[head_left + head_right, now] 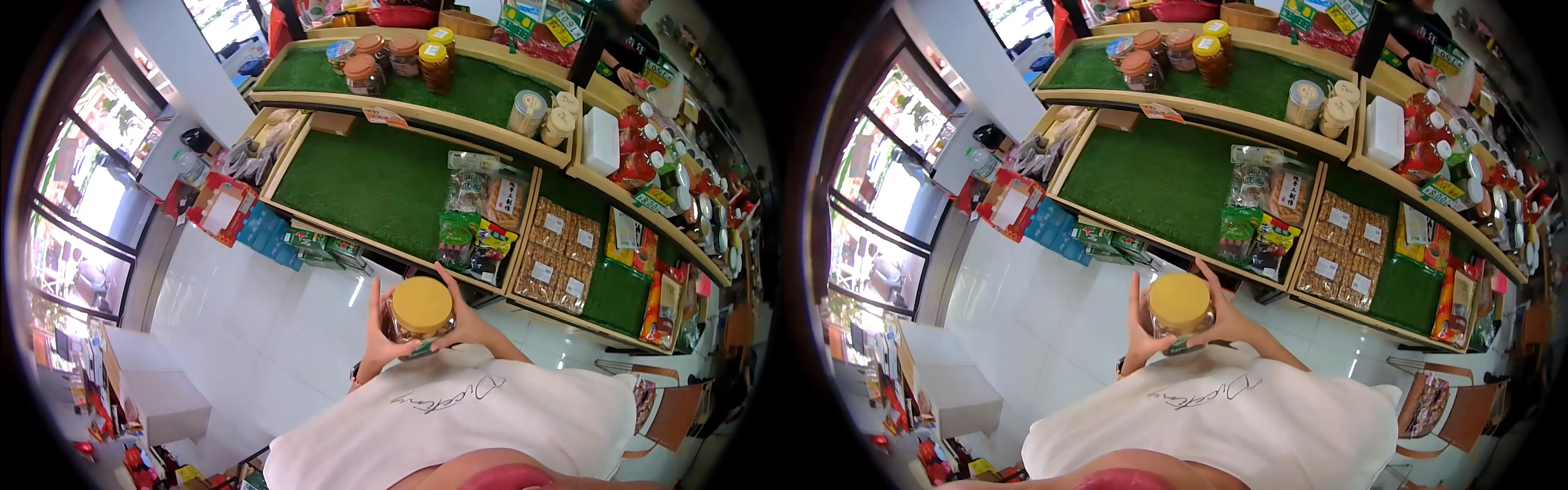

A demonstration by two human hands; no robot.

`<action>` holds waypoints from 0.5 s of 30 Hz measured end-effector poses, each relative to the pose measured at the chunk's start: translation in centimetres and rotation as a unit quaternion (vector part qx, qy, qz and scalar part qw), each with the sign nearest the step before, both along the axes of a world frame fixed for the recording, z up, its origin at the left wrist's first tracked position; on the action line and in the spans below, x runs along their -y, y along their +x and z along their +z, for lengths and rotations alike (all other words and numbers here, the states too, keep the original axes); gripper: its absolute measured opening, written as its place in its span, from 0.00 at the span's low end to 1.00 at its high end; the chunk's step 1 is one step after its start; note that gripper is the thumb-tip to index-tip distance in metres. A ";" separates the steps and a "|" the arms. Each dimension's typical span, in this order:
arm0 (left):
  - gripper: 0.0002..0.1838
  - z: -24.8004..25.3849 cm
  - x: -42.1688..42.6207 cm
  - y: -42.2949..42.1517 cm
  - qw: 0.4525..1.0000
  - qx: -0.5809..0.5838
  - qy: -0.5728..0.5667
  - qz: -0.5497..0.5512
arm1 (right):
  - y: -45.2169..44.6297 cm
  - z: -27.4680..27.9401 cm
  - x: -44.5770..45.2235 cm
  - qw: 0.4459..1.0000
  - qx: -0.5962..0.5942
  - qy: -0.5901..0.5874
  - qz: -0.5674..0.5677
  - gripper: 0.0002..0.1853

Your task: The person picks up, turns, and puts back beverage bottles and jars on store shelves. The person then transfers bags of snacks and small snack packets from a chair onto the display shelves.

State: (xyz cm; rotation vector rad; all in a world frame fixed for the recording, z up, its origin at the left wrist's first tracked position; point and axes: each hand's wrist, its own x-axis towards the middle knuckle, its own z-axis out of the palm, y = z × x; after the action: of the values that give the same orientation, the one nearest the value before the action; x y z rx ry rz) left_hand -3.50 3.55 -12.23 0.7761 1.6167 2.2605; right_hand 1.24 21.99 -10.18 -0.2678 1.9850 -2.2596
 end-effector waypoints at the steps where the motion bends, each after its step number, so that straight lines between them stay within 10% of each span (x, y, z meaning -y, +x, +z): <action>1: 0.64 -0.1 -0.6 -1.2 1.000 -0.006 0.006 -0.014 | -0.7 -0.5 -0.2 0.997 -0.041 0.060 -0.028 0.69; 15: 0.51 8.5 -13.3 -22.3 0.912 -0.191 -0.294 -0.213 | -15.7 2.4 -12.7 0.939 -0.160 0.208 -0.222 0.65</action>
State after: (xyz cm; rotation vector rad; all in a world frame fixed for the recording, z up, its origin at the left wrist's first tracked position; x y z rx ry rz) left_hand -25.77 16.83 -3.71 1.2830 1.9091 1.2706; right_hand -14.48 34.70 -7.77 -0.1582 2.8876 -2.0330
